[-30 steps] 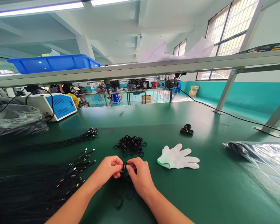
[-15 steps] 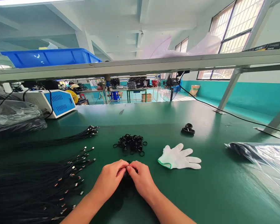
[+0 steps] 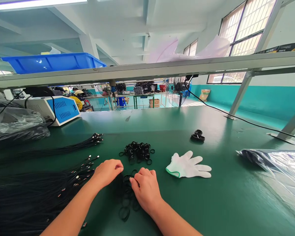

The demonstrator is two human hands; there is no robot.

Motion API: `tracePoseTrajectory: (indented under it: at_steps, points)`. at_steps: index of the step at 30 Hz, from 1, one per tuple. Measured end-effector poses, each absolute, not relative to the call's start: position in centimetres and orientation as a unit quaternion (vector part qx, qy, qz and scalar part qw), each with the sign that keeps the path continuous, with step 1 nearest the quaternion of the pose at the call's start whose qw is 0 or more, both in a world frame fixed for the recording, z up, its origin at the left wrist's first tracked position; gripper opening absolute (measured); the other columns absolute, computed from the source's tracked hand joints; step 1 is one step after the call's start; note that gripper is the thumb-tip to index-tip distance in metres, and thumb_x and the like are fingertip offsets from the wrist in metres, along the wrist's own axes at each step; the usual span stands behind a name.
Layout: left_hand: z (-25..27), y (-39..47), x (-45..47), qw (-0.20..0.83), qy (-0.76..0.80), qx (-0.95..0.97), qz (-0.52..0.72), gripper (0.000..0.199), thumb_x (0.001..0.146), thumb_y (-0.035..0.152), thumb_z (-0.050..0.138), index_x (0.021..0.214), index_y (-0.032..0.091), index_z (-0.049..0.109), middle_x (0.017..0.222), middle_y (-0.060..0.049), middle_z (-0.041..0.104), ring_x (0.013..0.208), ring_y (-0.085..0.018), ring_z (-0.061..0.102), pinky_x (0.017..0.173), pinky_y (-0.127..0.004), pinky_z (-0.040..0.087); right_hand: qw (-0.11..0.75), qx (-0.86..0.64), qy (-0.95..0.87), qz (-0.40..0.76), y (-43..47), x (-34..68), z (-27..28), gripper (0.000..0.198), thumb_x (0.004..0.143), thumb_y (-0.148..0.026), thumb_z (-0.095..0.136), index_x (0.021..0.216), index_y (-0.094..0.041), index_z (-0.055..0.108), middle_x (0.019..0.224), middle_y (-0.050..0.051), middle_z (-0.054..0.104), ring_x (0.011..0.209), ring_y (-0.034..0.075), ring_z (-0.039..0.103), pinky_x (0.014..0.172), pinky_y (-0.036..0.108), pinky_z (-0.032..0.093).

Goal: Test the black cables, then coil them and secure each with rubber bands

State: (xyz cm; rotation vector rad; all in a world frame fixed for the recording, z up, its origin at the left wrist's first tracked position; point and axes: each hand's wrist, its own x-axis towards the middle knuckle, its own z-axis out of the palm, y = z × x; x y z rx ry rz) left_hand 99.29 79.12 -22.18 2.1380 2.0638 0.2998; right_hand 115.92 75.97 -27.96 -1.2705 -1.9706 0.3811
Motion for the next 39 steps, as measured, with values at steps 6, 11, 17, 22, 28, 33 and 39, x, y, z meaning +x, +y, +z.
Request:
tracePoseTrajectory:
  at_steps: [6,11,17,22,28,33,39]
  points:
    - [-24.4,82.3,102.5,0.07,0.726,0.673,0.12,0.024,0.088,0.035,0.051,0.098,0.015,0.059,0.098,-0.005,0.063,0.087,-0.018,0.06,0.078,-0.039,0.049,0.356,-0.493,-0.786,0.109,75.7,116.2,-28.3,0.023,0.074,-0.016,0.055,0.053,-0.016,0.044,0.074,0.001,0.052,0.069,0.014,0.046,0.07,0.031,0.03]
    - [-24.1,81.3,101.5,0.134,0.682,0.699,0.168,0.02,0.088,0.032,0.052,0.093,0.015,0.061,0.09,-0.003,0.065,0.079,-0.015,0.062,0.073,-0.035,0.051,0.412,-0.525,-0.728,0.16,76.1,116.4,-28.1,0.013,0.081,-0.02,0.047,0.071,-0.019,0.054,0.081,0.003,0.055,0.069,0.016,0.048,0.069,0.032,0.036]
    - [-24.0,77.3,102.0,0.183,0.631,0.726,0.205,0.012,0.08,0.023,0.052,0.076,0.021,0.064,0.071,0.004,0.068,0.063,-0.012,0.062,0.053,-0.021,0.043,0.425,-0.515,-0.715,0.207,76.3,116.2,-28.2,0.015,0.081,-0.018,0.046,0.087,-0.021,0.059,0.082,0.001,0.059,0.068,0.015,0.053,0.065,0.027,0.04]
    - [-22.6,76.4,101.0,0.095,0.676,0.707,0.185,0.018,0.077,0.017,0.047,0.072,0.024,0.063,0.075,0.0,0.068,0.072,-0.019,0.062,0.057,-0.027,0.037,0.425,-0.531,-0.711,0.181,76.1,116.4,-27.8,0.016,0.08,-0.015,0.044,0.068,-0.019,0.054,0.066,-0.001,0.053,0.061,0.015,0.048,0.06,0.027,0.036]
    - [-20.6,79.2,98.4,0.113,0.661,0.738,0.075,0.006,0.074,0.025,0.066,0.075,0.019,0.066,0.075,0.001,0.067,0.073,-0.017,0.061,0.068,-0.032,0.046,0.404,-0.502,-0.75,0.151,75.7,116.2,-27.9,0.018,0.079,-0.012,0.046,0.071,-0.021,0.06,0.074,0.001,0.059,0.067,0.016,0.048,0.067,0.029,0.035]
    - [-22.5,82.6,101.0,0.064,0.687,0.714,0.121,0.023,0.087,0.032,0.053,0.103,0.016,0.058,0.104,-0.006,0.061,0.092,-0.019,0.059,0.081,-0.041,0.047,0.382,-0.473,-0.788,0.096,75.2,115.8,-28.0,0.024,0.074,-0.005,0.047,0.077,-0.022,0.064,0.083,0.003,0.059,0.074,0.017,0.05,0.07,0.03,0.037]
    - [-24.1,83.7,101.1,0.117,0.658,0.713,0.21,0.021,0.088,0.03,0.052,0.101,0.016,0.059,0.104,-0.006,0.061,0.091,-0.019,0.059,0.08,-0.04,0.048,0.433,-0.492,-0.738,0.165,75.9,116.3,-28.2,0.029,0.078,-0.011,0.043,0.102,-0.019,0.058,0.095,0.007,0.057,0.073,0.018,0.052,0.072,0.035,0.043]
